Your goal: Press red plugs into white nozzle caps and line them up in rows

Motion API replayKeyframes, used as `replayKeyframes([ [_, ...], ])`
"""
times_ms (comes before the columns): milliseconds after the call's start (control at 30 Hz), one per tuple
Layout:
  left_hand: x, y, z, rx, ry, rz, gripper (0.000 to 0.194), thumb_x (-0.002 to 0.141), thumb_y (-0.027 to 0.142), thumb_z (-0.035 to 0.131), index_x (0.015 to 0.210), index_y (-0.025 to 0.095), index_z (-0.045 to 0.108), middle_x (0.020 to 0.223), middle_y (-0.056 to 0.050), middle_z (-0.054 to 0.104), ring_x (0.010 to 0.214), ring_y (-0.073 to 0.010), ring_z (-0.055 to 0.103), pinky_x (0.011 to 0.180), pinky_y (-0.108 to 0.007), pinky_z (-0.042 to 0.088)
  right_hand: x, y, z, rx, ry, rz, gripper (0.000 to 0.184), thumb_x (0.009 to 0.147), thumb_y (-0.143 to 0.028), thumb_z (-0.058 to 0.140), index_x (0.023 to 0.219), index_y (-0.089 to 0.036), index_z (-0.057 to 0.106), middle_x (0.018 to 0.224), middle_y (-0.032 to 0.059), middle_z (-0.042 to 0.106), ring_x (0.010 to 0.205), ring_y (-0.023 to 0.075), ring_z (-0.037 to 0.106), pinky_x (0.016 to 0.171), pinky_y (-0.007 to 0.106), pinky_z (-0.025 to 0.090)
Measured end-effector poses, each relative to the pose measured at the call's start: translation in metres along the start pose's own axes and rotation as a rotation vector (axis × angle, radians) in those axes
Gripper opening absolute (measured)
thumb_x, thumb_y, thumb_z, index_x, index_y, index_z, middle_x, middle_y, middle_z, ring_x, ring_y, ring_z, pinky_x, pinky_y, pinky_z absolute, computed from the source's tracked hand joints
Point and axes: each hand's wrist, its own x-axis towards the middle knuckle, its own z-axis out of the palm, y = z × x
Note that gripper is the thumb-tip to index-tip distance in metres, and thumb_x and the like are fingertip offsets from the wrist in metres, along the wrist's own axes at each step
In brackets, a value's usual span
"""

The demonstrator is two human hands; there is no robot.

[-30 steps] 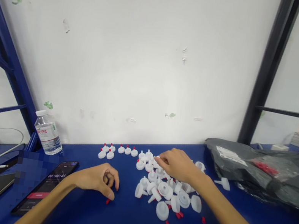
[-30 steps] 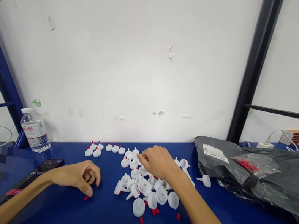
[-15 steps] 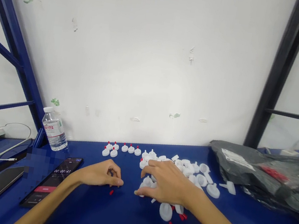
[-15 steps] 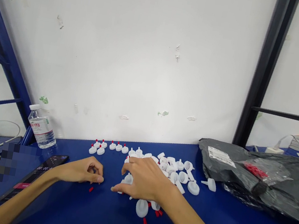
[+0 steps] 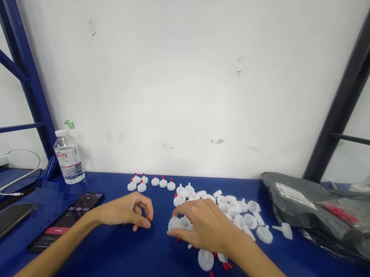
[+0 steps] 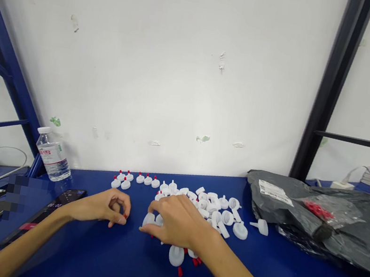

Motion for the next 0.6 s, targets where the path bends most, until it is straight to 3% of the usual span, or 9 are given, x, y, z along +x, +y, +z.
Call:
replayKeyframes([
  [233,0.011,0.001,0.013,-0.243,0.191,0.047,0.039,0.076,0.042,0.077,0.104,0.016,0.068,0.101,-0.009,0.073,0.063,-0.0134,0.066,0.045,-0.019,0.036,0.001,-0.006,-0.004,0.062,0.087,0.023,0.030,0.089,-0.049,0.066,0.107,-0.026,0.066,0.077,-0.0020,0.071,0.065,0.0164,0.064,0.061,0.026,0.036],
  [467,0.013,-0.003,0.019,-0.403,0.269,0.074,0.033,0.075,0.039,0.080,0.095,0.015,0.070,0.092,-0.007,0.073,0.067,-0.0121,0.064,0.047,-0.017,0.036,0.001,-0.003,0.003,0.041,0.071,-0.054,0.021,0.097,-0.026,0.055,0.117,-0.031,0.061,0.085,-0.0026,0.073,0.067,0.0153,0.065,0.062,0.025,0.037],
  [600,0.013,-0.003,0.020,-0.459,0.292,0.086,0.033,0.074,0.039,0.082,0.094,0.016,0.071,0.093,-0.006,0.072,0.067,-0.0116,0.064,0.046,-0.017,0.034,0.001,-0.001,0.005,0.036,0.072,-0.089,0.029,0.093,-0.011,0.052,0.112,-0.031,0.061,0.091,-0.0035,0.074,0.071,0.0146,0.066,0.061,0.024,0.035],
])
